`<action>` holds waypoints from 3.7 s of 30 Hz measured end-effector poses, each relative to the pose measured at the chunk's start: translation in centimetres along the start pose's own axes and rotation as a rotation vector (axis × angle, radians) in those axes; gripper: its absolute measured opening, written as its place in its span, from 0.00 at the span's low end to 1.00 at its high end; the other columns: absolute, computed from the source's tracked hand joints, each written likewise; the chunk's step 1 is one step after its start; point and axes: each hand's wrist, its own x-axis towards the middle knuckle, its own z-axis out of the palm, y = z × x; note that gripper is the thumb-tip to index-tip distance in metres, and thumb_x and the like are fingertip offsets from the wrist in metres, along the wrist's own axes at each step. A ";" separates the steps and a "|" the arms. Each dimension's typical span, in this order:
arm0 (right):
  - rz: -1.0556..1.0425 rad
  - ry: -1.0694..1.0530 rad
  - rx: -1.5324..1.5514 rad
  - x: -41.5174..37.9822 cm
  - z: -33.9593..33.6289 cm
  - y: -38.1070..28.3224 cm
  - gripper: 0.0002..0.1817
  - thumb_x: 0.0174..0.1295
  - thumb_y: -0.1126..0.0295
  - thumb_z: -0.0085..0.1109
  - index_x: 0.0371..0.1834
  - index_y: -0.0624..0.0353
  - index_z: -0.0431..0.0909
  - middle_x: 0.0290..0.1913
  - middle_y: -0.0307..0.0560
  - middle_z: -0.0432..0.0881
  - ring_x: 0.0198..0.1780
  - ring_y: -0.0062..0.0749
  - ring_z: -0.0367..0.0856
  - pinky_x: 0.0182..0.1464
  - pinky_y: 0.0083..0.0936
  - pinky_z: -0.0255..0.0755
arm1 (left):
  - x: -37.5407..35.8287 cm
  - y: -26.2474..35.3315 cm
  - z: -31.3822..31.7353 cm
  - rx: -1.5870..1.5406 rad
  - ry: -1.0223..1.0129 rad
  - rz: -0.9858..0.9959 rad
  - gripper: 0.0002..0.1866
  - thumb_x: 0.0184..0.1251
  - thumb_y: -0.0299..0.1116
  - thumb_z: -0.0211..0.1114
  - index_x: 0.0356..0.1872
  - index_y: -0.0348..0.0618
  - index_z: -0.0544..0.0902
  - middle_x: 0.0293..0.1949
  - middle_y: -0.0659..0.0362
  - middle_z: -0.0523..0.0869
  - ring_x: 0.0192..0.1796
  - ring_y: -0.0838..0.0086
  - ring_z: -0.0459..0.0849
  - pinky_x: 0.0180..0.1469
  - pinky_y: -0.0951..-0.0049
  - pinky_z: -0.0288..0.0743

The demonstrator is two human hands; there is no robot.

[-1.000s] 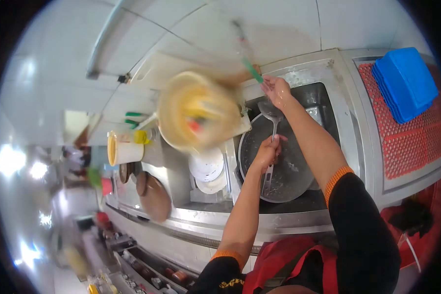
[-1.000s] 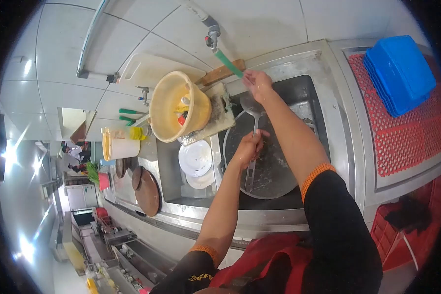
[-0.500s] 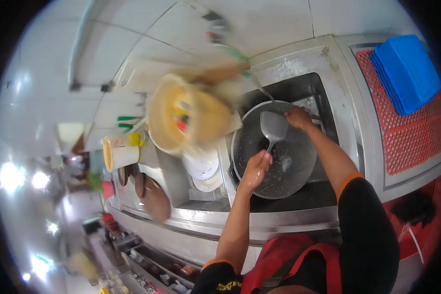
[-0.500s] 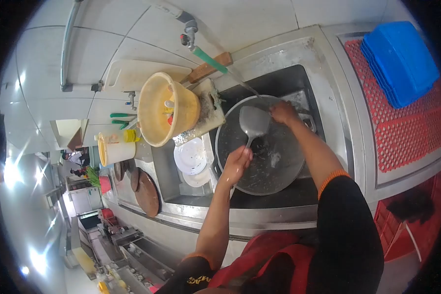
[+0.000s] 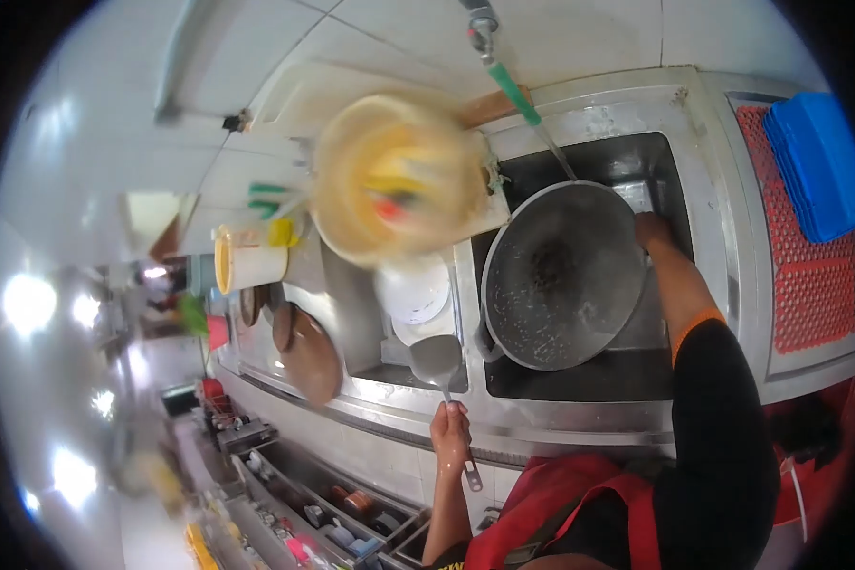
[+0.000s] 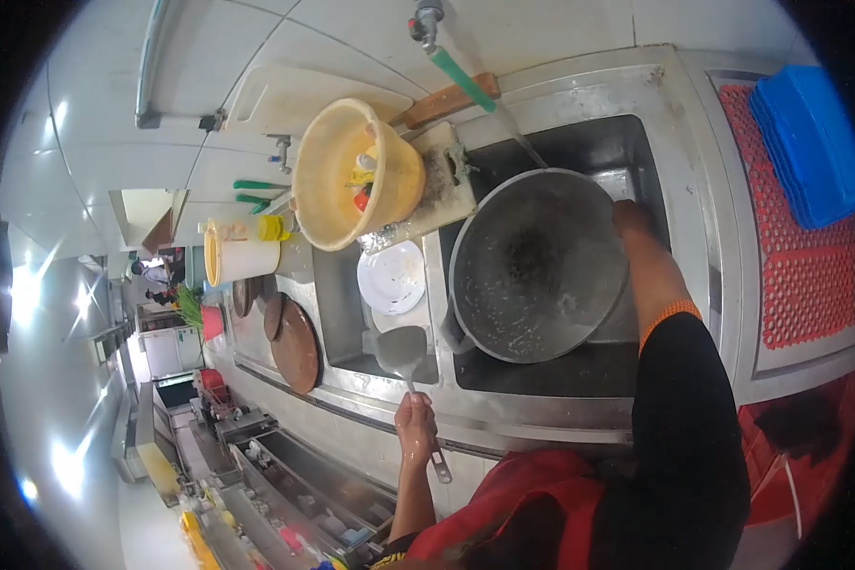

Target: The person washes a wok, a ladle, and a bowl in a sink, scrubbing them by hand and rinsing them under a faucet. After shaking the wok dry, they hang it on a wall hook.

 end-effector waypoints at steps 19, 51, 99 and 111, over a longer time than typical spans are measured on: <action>-0.501 0.303 0.589 2.4 -10.8 -12.5 0.10 0.52 0.67 0.51 0.27 0.61 0.81 0.33 0.56 0.81 0.40 0.55 0.78 0.45 0.42 0.71 | -3.3 -4.5 -3.5 -0.004 0.023 0.117 0.15 0.74 0.41 0.49 0.31 0.42 0.74 0.15 0.70 0.64 0.18 0.88 0.59 0.18 0.84 0.51; -0.545 0.048 0.232 -7.4 -20.7 -3.3 0.13 0.44 0.68 0.69 0.29 0.63 0.77 0.35 0.57 0.82 0.40 0.51 0.80 0.41 0.36 0.73 | -6.1 -15.0 -17.1 0.024 0.720 0.104 0.16 0.73 0.42 0.46 0.29 0.42 0.71 0.14 0.71 0.59 0.16 0.87 0.57 0.17 0.83 0.49; -0.308 0.046 -0.388 -16.3 -30.9 -16.6 0.20 0.57 0.59 0.58 0.28 0.70 0.80 0.31 0.64 0.80 0.37 0.54 0.81 0.43 0.42 0.72 | -13.1 -44.8 -23.4 0.424 0.811 -0.084 0.21 0.70 0.41 0.47 0.34 0.30 0.79 0.29 0.45 0.82 0.30 0.57 0.77 0.34 0.61 0.70; -0.251 0.300 -0.276 -20.6 -30.1 -14.9 0.17 0.56 0.66 0.53 0.31 0.77 0.78 0.34 0.73 0.79 0.40 0.63 0.79 0.44 0.45 0.73 | -12.3 -41.2 -17.2 0.532 0.671 -0.098 0.21 0.69 0.38 0.45 0.30 0.30 0.79 0.29 0.42 0.82 0.33 0.49 0.78 0.40 0.56 0.69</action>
